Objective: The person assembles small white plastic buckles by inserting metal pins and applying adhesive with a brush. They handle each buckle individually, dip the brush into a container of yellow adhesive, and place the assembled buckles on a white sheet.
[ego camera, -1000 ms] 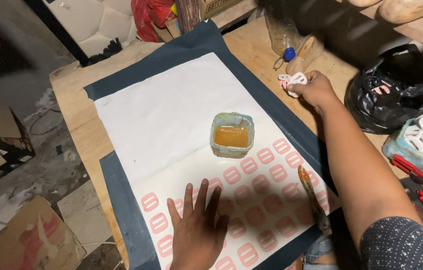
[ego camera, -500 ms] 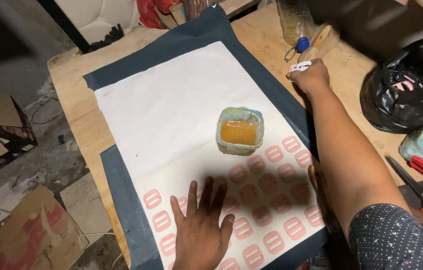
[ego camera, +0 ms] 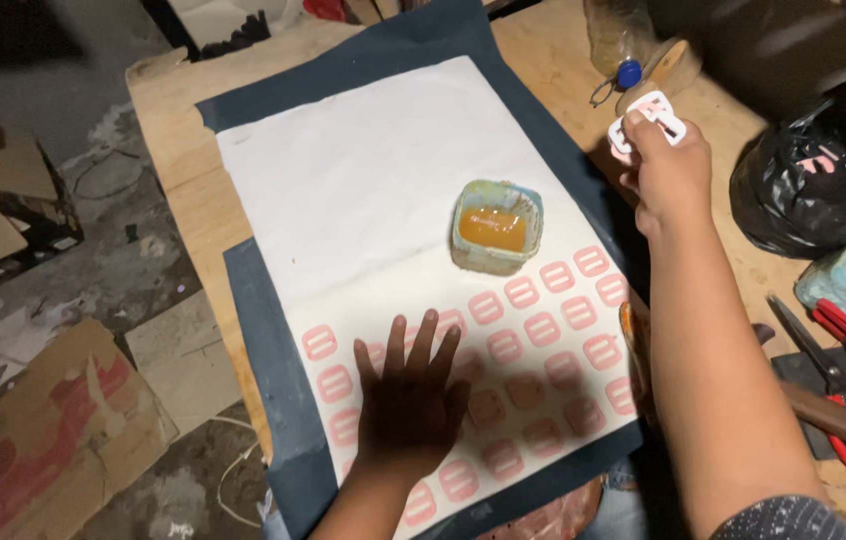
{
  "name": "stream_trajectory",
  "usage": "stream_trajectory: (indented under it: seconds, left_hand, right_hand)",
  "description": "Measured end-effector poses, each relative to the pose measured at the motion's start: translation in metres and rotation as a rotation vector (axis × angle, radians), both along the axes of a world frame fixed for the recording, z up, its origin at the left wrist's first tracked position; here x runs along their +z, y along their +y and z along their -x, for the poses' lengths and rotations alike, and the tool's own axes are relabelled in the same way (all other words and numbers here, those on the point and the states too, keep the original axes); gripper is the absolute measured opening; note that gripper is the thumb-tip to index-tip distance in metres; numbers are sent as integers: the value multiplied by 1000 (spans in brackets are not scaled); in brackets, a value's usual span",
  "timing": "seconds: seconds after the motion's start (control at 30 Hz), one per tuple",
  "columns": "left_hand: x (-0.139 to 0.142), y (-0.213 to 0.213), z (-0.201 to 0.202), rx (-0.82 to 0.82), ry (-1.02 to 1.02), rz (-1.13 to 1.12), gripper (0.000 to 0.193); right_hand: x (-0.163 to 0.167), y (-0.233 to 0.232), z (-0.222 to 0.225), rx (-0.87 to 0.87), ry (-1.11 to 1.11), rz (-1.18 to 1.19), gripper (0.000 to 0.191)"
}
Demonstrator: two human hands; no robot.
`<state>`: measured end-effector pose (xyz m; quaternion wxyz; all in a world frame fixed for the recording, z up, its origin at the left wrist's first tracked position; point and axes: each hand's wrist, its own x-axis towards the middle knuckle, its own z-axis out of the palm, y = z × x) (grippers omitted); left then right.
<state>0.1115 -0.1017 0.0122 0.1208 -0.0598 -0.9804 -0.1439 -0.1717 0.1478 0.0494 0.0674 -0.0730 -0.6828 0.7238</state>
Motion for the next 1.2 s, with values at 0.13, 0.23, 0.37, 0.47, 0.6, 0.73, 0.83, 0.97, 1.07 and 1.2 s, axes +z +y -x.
stream_trajectory:
  seconds: [0.13, 0.23, 0.37, 0.47, 0.6, 0.73, 0.83, 0.97, 1.07, 1.2]
  left_hand:
    - [0, -3, 3, 9, -49, -21, 59]
    - [-2, -3, 8, 36, -72, -39, 57]
    - [-8, -5, 14, 65, -158, -127, 59]
    - [-12, -11, 17, 61, -77, -316, 69]
    - [-12, -21, 14, -14, 3, -383, 57]
    - [-10, -19, 13, -22, 3, -328, 42]
    - [-8, -13, 17, 24, 4, -306, 34]
    - [-8, -11, 18, 53, 0, -295, 32]
    - [-7, -11, 17, 49, 11, -315, 32]
    - [-3, -10, 16, 56, -3, -314, 31]
  right_hand:
    - [-10, -32, -113, 271, -22, 84, 35]
    - [-21, -52, -184, 483, -106, -394, 50]
    - [-27, -62, -230, 532, -88, -482, 55]
    - [-25, -59, -243, 487, -115, -613, 60]
    - [-26, -57, -247, 431, -75, -765, 64]
    - [-34, -51, -246, 378, 61, -819, 61]
    - [-41, -41, -249, 382, 72, -773, 64]
    - [-44, -23, -257, 399, 143, -654, 53]
    - [-41, -8, -263, 326, 186, -739, 45]
    - [-37, 7, -261, 162, 320, -901, 36]
